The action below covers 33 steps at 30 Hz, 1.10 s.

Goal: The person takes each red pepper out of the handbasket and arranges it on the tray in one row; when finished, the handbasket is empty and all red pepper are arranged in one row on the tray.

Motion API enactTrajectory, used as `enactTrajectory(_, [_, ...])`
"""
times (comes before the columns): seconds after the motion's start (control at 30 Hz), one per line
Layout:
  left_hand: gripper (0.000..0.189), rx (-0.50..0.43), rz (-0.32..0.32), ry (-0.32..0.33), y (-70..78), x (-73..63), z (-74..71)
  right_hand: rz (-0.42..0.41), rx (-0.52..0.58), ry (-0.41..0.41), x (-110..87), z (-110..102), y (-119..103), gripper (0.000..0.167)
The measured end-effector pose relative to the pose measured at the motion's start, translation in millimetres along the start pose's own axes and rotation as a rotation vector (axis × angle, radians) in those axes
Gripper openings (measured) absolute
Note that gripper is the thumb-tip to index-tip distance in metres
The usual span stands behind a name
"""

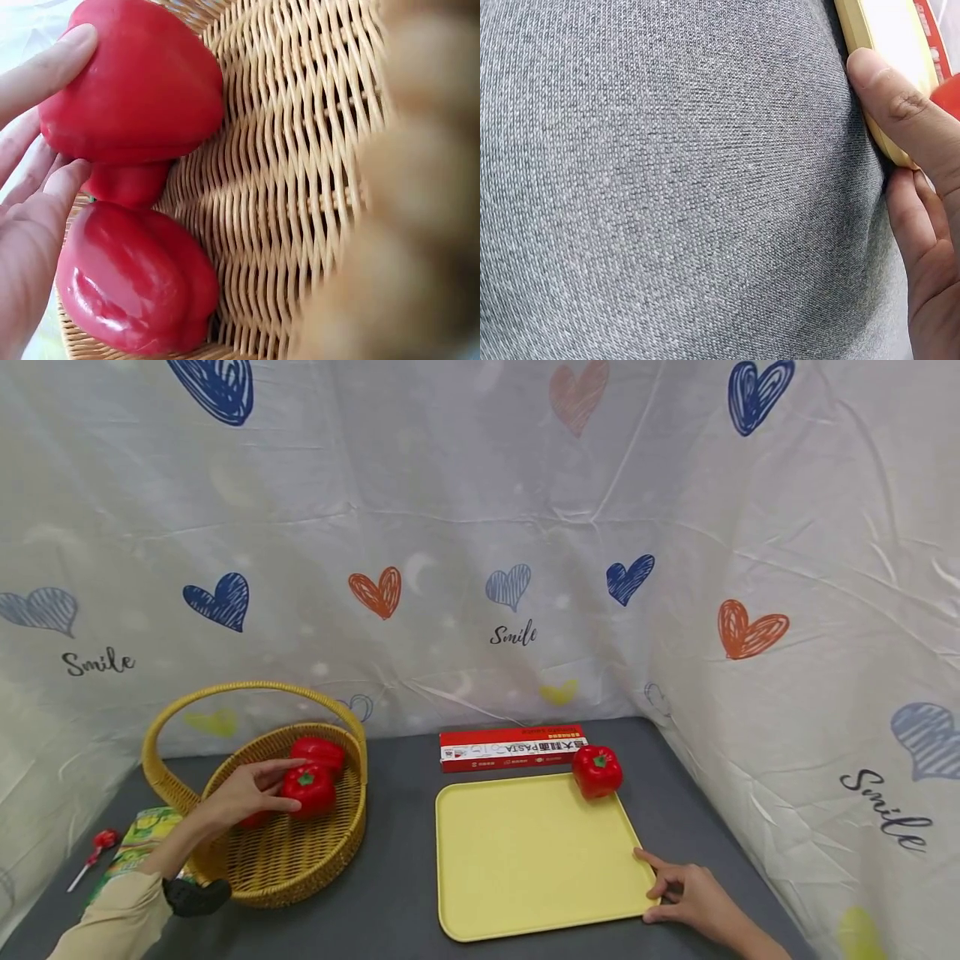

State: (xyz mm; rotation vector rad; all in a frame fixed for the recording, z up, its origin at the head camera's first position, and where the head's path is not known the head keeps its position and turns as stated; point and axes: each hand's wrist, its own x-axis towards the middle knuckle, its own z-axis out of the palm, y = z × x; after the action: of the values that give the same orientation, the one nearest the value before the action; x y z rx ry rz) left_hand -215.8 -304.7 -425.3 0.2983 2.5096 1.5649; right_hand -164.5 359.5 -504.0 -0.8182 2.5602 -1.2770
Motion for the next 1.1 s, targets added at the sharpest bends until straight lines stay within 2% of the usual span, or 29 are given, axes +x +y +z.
enactTrajectory(0.23, [0.066,-0.102,-0.008,0.022,6.0,-5.8,1.1,-0.004,0.013,0.001,0.3,0.5,0.5,0.014])
enactTrajectory(0.4, [0.071,-0.153,-0.062,0.037,19.3,-14.0,-0.3,0.011,0.034,-0.003,1.0,0.3,1.2,0.014])
enactTrajectory(0.57, [0.073,-0.205,-0.118,0.049,32.6,-21.8,-1.6,0.008,0.004,0.002,0.8,0.6,2.1,0.014])
enactTrajectory(0.73, [0.073,-0.237,-0.122,0.027,49.8,-28.8,-0.3,0.009,-0.021,0.01,0.0,0.6,2.7,0.015])
enactTrajectory(0.9, [0.073,-0.283,-0.094,0.015,68.5,-35.8,9.3,0.012,-0.015,0.006,-0.1,0.3,2.8,0.015])
enactTrajectory(1.1, [0.072,-0.35,-0.064,-0.009,86.8,-35.8,31.2,-0.002,-0.012,0.011,-0.1,0.2,2.2,0.015])
